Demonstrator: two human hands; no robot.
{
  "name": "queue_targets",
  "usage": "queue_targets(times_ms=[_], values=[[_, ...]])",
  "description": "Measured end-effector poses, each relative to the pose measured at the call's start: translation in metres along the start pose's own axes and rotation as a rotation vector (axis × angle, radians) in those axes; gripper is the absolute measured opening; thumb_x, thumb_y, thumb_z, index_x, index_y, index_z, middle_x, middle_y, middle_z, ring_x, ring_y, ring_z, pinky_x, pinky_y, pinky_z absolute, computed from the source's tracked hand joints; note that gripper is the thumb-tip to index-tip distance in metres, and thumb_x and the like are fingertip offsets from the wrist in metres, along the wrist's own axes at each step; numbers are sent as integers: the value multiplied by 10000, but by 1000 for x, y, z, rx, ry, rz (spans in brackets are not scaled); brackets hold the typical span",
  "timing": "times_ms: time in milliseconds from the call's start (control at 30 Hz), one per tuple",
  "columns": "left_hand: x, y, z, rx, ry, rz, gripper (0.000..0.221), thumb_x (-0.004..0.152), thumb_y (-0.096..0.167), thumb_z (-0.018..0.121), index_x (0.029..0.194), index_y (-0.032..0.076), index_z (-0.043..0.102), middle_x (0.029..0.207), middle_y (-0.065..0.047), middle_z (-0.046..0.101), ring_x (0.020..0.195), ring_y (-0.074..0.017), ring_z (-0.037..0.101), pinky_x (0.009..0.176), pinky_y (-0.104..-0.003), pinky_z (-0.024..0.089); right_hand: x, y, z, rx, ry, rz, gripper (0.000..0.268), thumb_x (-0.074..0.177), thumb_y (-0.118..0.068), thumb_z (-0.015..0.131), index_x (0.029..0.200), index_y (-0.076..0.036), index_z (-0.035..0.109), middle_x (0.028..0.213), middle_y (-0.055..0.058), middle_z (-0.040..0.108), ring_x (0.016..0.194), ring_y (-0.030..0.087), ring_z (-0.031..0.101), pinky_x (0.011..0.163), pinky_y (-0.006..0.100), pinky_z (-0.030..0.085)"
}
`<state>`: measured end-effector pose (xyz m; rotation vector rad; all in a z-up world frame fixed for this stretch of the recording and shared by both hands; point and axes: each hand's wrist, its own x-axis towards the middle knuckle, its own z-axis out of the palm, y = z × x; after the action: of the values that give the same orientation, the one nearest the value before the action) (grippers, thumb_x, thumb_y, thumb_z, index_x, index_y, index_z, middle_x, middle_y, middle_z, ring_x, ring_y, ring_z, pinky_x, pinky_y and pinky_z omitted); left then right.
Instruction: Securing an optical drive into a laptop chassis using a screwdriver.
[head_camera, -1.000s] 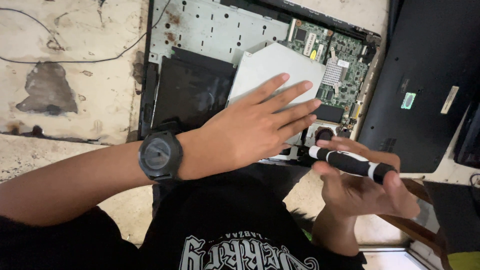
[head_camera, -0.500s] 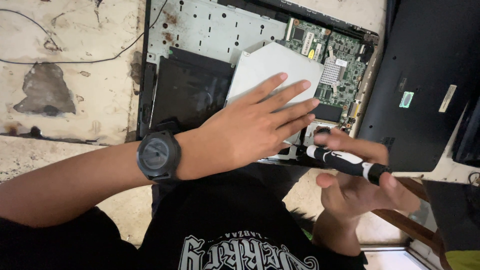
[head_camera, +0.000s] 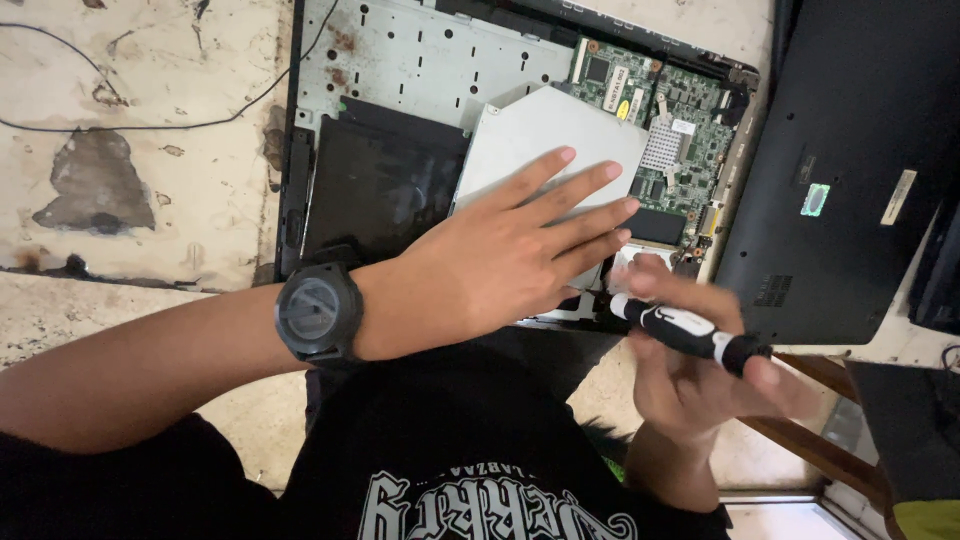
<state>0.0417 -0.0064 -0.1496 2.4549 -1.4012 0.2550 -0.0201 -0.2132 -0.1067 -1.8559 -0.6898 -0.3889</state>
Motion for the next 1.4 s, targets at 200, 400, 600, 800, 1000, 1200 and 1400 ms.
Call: queue_targets(times_ms=[200, 400, 600, 800, 1000, 1200, 1400], values=[[0, 0, 0, 21, -24, -6, 601, 1073, 462, 509, 1593, 162, 485, 1687, -62, 372, 1569, -369, 205, 1301, -550, 127, -8, 4, -4, -230, 27, -76, 700, 914, -274, 574, 1504, -317, 200, 1032, 343, 573, 815, 424, 707, 857, 537, 636], [0, 0, -2, -13, -17, -7, 590, 1085, 436, 512, 1595, 141, 474, 1678, -76, 388, 1563, -375, 223, 1299, -550, 145, -12, 10, -9, -221, 63, -45, 1025, 737, -36, 789, 1532, -365, 231, 1021, 369, 593, 815, 486, 721, 887, 571, 589], [0, 0, -3, 34, -21, -6, 597, 1103, 463, 482, 1611, 151, 460, 1685, -68, 382, 1566, -366, 216, 1302, -544, 142, -25, 15, -43, 149, -121, 509, 440, 985, -344, 541, 1103, 53, 692, 1180, 251, 714, 1105, 411, 780, 1079, 447, 617], [0, 0, -5, 15, 0, -10, 555, 1097, 429, 508, 1577, 151, 513, 1665, -66, 425, 1557, -364, 252, 1298, -541, 159, 3, 3, 9, -180, 193, -27, 848, 864, 252, 571, 1458, -267, 261, 901, 415, 515, 691, 483, 649, 811, 596, 609], [0, 0, -4, 9, 50, -21, 499, 1102, 401, 540, 1528, 146, 594, 1648, -59, 457, 1547, -366, 277, 1297, -537, 176, -3, 3, 12, -50, 129, 28, 592, 931, 77, 523, 1277, -273, 193, 1107, 433, 517, 926, 515, 671, 882, 569, 631], [0, 0, -5, 0, -1, -7, 624, 1050, 493, 564, 1571, 152, 531, 1674, -66, 405, 1563, -369, 222, 1301, -545, 140, 5, 5, 10, -33, 52, -43, 545, 979, -196, 528, 1453, -304, 280, 1125, 435, 500, 958, 537, 651, 969, 602, 580], [0, 0, -2, 22, -5, -15, 589, 1081, 464, 521, 1588, 165, 503, 1682, -68, 389, 1566, -368, 211, 1304, -544, 133, 0, 1, 8, -237, 127, -43, 888, 791, -1, 777, 1435, -325, 258, 998, 314, 603, 725, 406, 720, 877, 530, 618]])
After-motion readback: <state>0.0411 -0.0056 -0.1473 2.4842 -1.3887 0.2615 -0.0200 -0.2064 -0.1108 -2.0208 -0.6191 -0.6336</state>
